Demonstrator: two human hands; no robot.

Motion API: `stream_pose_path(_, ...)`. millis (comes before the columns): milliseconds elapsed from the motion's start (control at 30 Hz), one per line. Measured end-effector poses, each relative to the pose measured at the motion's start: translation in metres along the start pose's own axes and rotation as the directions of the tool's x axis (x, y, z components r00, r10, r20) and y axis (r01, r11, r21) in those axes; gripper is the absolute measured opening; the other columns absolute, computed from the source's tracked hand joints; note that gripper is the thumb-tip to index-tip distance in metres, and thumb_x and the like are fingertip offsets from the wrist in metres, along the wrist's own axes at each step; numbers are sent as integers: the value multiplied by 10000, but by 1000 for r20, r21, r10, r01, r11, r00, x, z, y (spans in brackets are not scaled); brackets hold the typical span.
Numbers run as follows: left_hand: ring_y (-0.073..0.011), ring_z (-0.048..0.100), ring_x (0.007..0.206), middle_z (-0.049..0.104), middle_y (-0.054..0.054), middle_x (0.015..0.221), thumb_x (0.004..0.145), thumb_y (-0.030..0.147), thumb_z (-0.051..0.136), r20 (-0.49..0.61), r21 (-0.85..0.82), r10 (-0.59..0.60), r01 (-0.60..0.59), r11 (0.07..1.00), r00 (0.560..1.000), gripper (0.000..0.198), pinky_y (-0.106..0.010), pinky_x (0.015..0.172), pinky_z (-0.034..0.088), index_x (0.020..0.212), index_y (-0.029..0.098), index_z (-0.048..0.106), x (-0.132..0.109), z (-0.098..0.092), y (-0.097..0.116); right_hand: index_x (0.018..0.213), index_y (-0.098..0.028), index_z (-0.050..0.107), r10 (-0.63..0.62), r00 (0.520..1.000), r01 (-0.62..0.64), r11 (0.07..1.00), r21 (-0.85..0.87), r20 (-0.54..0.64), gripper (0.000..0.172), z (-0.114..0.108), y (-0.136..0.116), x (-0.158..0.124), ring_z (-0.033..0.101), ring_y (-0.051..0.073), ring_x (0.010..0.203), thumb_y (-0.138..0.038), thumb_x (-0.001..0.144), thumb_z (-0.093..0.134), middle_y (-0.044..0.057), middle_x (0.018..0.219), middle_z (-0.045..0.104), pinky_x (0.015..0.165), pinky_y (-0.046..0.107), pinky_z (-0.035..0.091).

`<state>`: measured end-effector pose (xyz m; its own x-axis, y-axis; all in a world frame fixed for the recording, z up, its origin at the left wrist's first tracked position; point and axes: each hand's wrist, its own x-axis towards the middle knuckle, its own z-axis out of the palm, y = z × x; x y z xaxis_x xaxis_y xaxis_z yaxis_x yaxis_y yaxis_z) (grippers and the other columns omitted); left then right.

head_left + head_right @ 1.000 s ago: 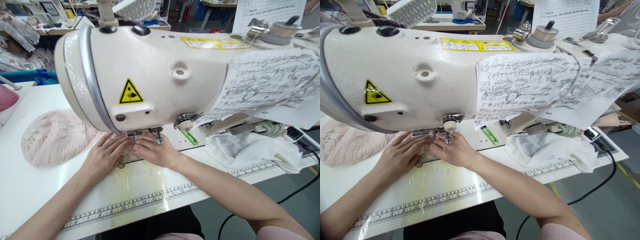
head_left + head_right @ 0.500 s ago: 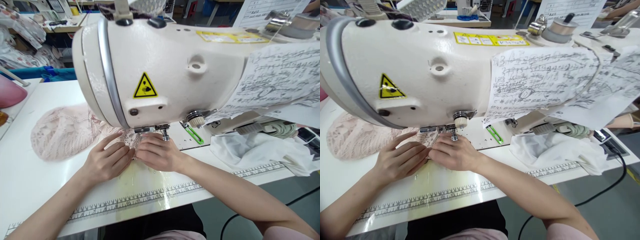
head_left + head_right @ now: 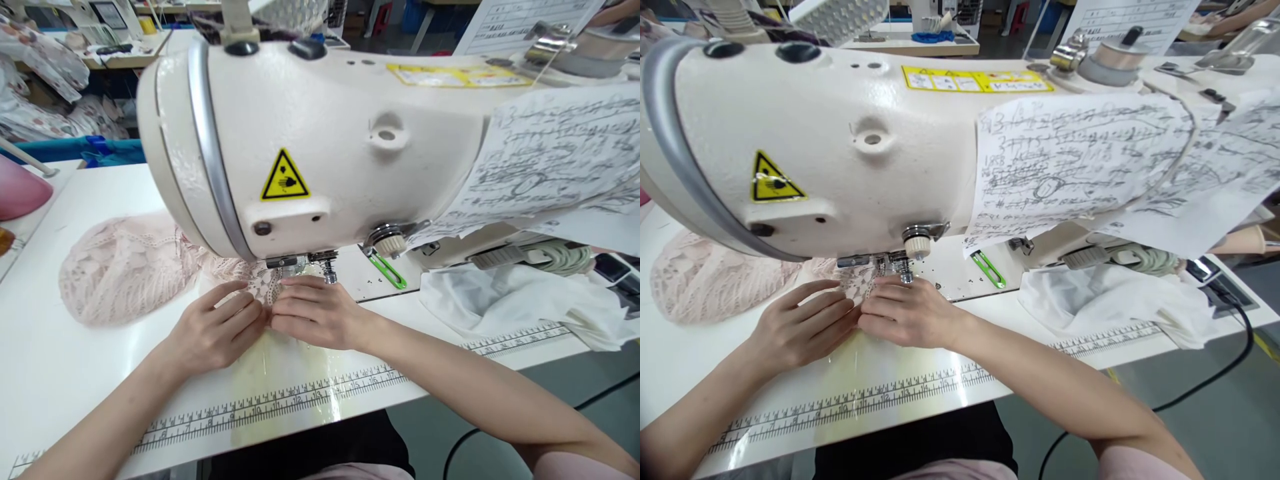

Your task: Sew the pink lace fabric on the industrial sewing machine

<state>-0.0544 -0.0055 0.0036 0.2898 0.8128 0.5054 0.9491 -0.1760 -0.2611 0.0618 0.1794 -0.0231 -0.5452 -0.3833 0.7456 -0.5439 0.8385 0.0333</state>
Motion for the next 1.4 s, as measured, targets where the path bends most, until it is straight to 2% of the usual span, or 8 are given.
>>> stream_pose_path(33,-205,660,882,716,-68,914,815,138,668,38,-30,-29,30,999,999,63,-410,912,561,875,120,666,-1,2,-1,816,-209,642,-5,1000,5,1000,8,-6,113,0,0,-1,606,53,720,-130,888,605,-89,781,701,894,220,537)
stream_pose_path(133,-300,569,1198,623,-180,1258,901,261,557,191,-83,-139,157,984,972,372,-433,984,523,1196,36,587,-5,10,-4,817,-204,643,-3,1000,3,1000,6,-6,102,0,0,-3,616,55,711,-157,898,602,-89,771,708,805,209,553)
stream_pose_path(267,-321,506,1283,516,-198,1396,944,394,439,314,-89,-181,219,972,932,595,-451,1009,495,1397,9,411,-10,19,-7,777,-199,633,24,1000,-24,1000,-14,7,139,2,-1,-4,613,54,692,-163,904,589,-87,739,696,724,197,531)
stream_pose_path(567,-318,568,1212,521,-126,1408,900,346,476,379,-63,-215,257,964,900,580,-444,913,510,1434,129,420,-13,18,-11,780,-205,614,30,997,-27,998,-50,69,164,7,-3,-4,585,61,660,-156,921,544,-96,688,665,599,192,464)
stream_pose_path(733,-319,589,1183,557,-111,1375,916,427,458,391,-74,-198,245,967,899,587,-430,854,519,1449,187,408,-13,16,-16,835,-202,603,-13,989,20,999,-44,150,151,5,-4,-4,594,74,690,-139,933,507,-83,737,670,575,203,460)
stream_pose_path(967,-299,594,1182,584,-98,1347,910,388,455,387,-77,-198,246,966,901,564,-421,857,527,1438,192,426,-12,15,-18,781,-197,613,-22,999,23,999,-32,48,156,7,-4,-3,555,74,648,-138,906,541,-76,672,637,556,207,440)
stream_pose_path(1167,-303,614,1149,590,-94,1341,902,375,478,389,-82,-225,277,957,894,564,-413,828,541,1439,209,426,-11,15,-17,797,-202,615,-13,996,17,999,-40,92,155,7,-3,-5,561,84,671,-153,918,531,-68,689,635,595,216,445)
stream_pose_path(1400,-318,619,1135,579,-127,1348,913,401,461,361,-42,-213,244,969,908,551,-435,825,542,1401,145,474,-8,17,-15,811,-199,619,-7,998,11,997,-74,55,145,5,-1,-5,562,81,670,-153,921,537,-76,684,637,591,212,435)
